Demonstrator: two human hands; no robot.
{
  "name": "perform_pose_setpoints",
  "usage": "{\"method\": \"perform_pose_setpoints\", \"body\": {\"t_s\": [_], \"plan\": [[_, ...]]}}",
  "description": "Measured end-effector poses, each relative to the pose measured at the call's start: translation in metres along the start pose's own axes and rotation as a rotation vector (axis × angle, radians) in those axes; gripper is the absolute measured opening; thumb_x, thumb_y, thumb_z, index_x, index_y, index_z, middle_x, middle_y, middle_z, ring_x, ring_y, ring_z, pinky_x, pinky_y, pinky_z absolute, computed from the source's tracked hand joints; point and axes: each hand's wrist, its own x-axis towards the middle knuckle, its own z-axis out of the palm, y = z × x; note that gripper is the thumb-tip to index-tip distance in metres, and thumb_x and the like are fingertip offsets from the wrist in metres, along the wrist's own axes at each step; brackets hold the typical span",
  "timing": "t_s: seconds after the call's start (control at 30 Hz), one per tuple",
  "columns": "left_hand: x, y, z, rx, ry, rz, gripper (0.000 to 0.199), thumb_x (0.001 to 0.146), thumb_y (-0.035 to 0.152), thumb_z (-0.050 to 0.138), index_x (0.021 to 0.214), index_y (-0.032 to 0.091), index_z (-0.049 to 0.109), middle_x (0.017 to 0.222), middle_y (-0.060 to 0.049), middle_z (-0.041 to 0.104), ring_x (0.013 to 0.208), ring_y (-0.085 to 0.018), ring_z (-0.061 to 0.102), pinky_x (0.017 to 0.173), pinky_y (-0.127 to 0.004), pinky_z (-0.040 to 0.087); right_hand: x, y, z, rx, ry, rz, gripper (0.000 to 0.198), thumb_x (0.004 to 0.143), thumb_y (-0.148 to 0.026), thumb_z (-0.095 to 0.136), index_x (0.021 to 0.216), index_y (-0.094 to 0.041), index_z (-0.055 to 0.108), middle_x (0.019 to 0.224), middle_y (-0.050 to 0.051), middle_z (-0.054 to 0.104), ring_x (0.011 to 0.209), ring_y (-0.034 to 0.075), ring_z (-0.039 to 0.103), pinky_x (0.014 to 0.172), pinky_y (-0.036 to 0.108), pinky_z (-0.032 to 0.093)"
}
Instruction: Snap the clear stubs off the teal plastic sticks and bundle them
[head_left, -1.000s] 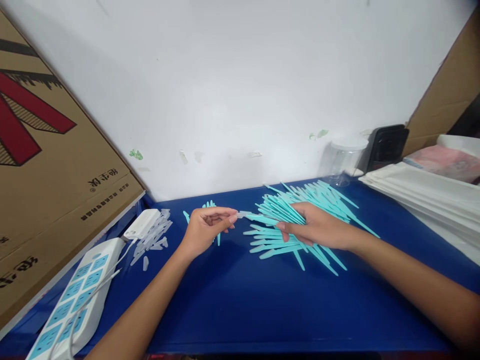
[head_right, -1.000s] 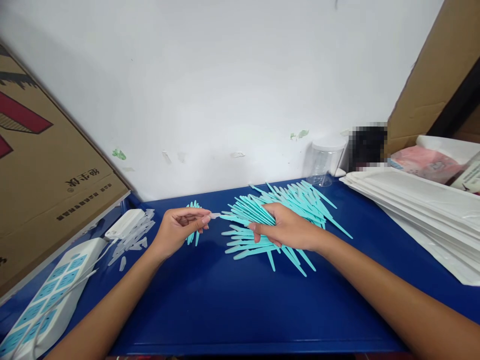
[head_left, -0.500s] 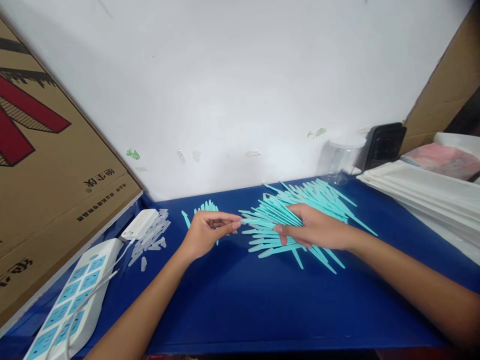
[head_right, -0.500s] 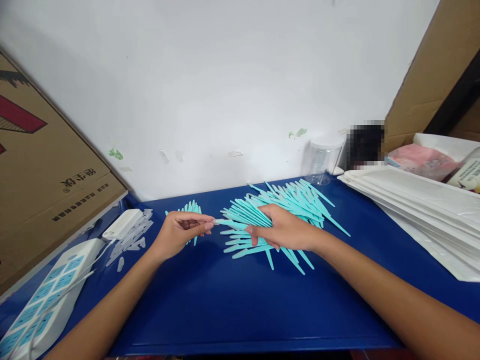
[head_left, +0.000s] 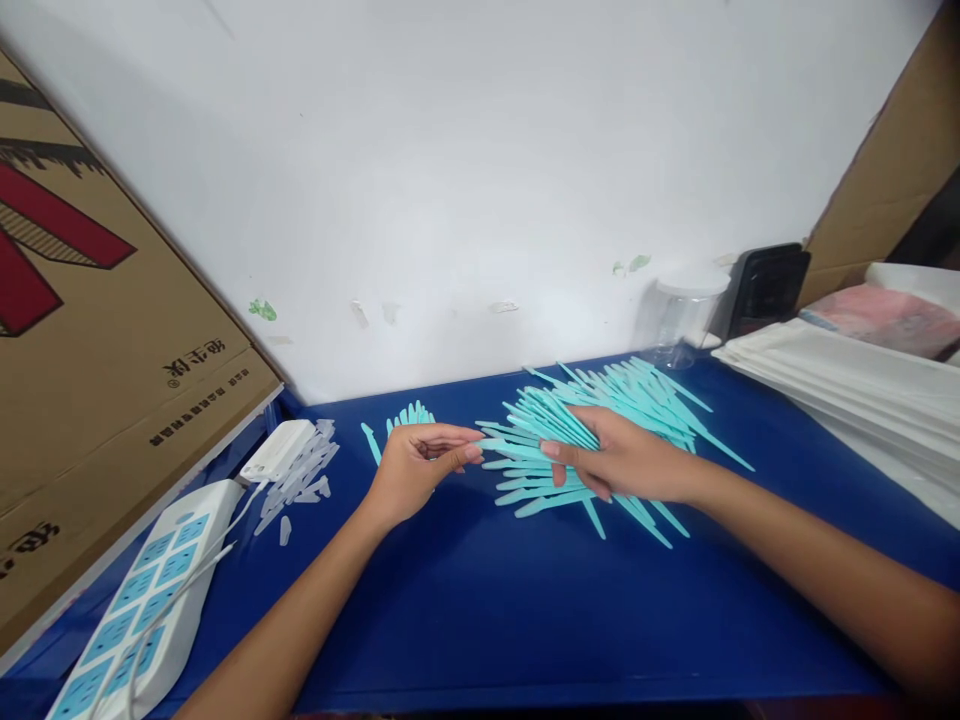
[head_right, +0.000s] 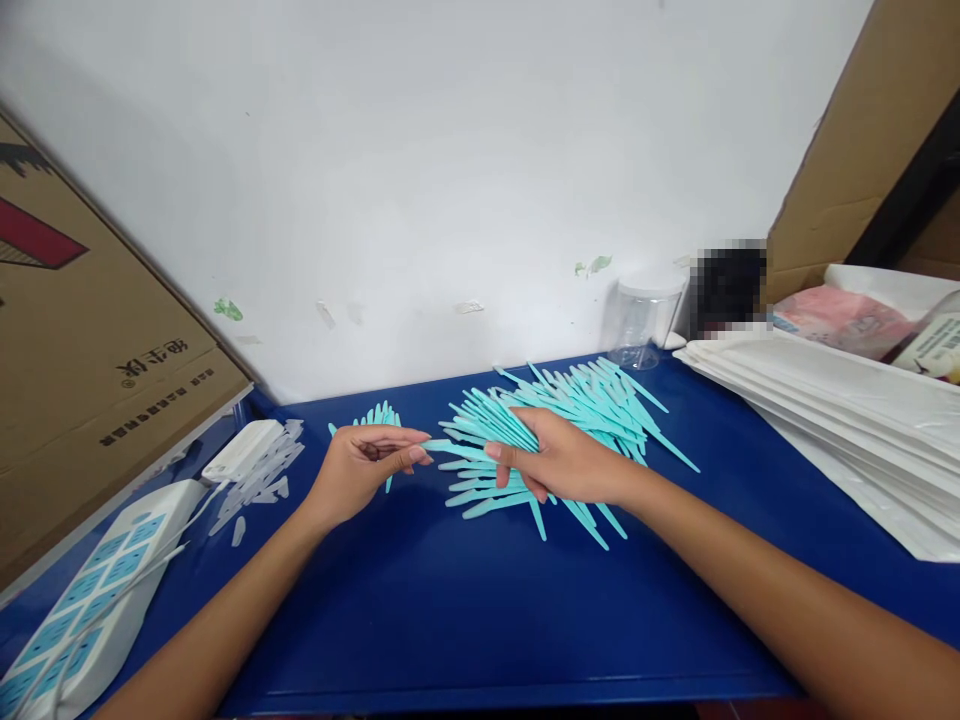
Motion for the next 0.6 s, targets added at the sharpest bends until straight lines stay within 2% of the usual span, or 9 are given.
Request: {"method": "perform_pose_setpoints", "body": {"t_s": [0.1, 0.17, 0.33, 0.43, 0.6], "plan": [[0.002, -0.004, -0.003, 0.051, 0.008, 0.015, 0.034, 0.082, 0.039, 0.08, 0.109, 0.018, 0.08, 0.101, -0.011, 0.081, 0.089, -0.027, 0.077, 0.071, -0.034, 0.061, 0.001, 0.004, -0.01, -0.112, 0.106, -0.039, 0.046, 0.091, -0.063, 0.061, 0.107, -0.02, 0.054, 0.089, 0.008, 0.077, 0.052, 0.015, 0.062, 0.04, 0.024, 0.038], [0.002, -0.006, -0.006, 0.176, 0.024, 0.051, 0.033, 0.085, 0.041, 0.077, 0.112, 0.021, 0.079, 0.109, -0.01, 0.08, 0.095, -0.027, 0.076, 0.077, -0.035, 0.06, 0.002, 0.006, -0.019, -0.237, 0.198, -0.055, 0.042, 0.093, -0.062, 0.058, 0.102, -0.021, 0.054, 0.087, 0.008, 0.077, 0.059, 0.021, 0.068, 0.044, 0.026, 0.041], [0.006, -0.007, -0.034, 0.631, 0.137, 0.199, 0.029, 0.094, 0.046, 0.064, 0.102, 0.025, 0.081, 0.096, -0.005, 0.081, 0.085, -0.025, 0.074, 0.073, -0.032, 0.054, 0.0, 0.007, -0.042, -0.564, 0.409, -0.154, 0.033, 0.094, -0.055, 0.06, 0.097, -0.022, 0.061, 0.089, 0.011, 0.077, 0.075, 0.03, 0.072, 0.06, 0.032, 0.045], [0.009, -0.006, -0.063, 0.876, 0.206, 0.199, 0.032, 0.097, 0.046, 0.057, 0.103, 0.024, 0.08, 0.094, -0.006, 0.081, 0.083, -0.025, 0.074, 0.073, -0.032, 0.051, -0.001, 0.004, -0.048, -0.587, 0.439, -0.223, 0.032, 0.096, -0.054, 0.057, 0.098, -0.022, 0.065, 0.086, 0.008, 0.077, 0.075, 0.028, 0.071, 0.065, 0.032, 0.046], [0.008, -0.005, -0.113, 1.188, 0.291, 0.041, 0.038, 0.095, 0.049, 0.054, 0.102, 0.022, 0.08, 0.088, -0.01, 0.08, 0.082, -0.031, 0.072, 0.071, -0.035, 0.047, -0.001, 0.002, -0.048, -0.436, 0.412, -0.163, 0.043, 0.098, -0.059, 0.048, 0.095, -0.021, 0.068, 0.074, 0.004, 0.073, 0.062, 0.021, 0.066, 0.06, 0.029, 0.047]]}}
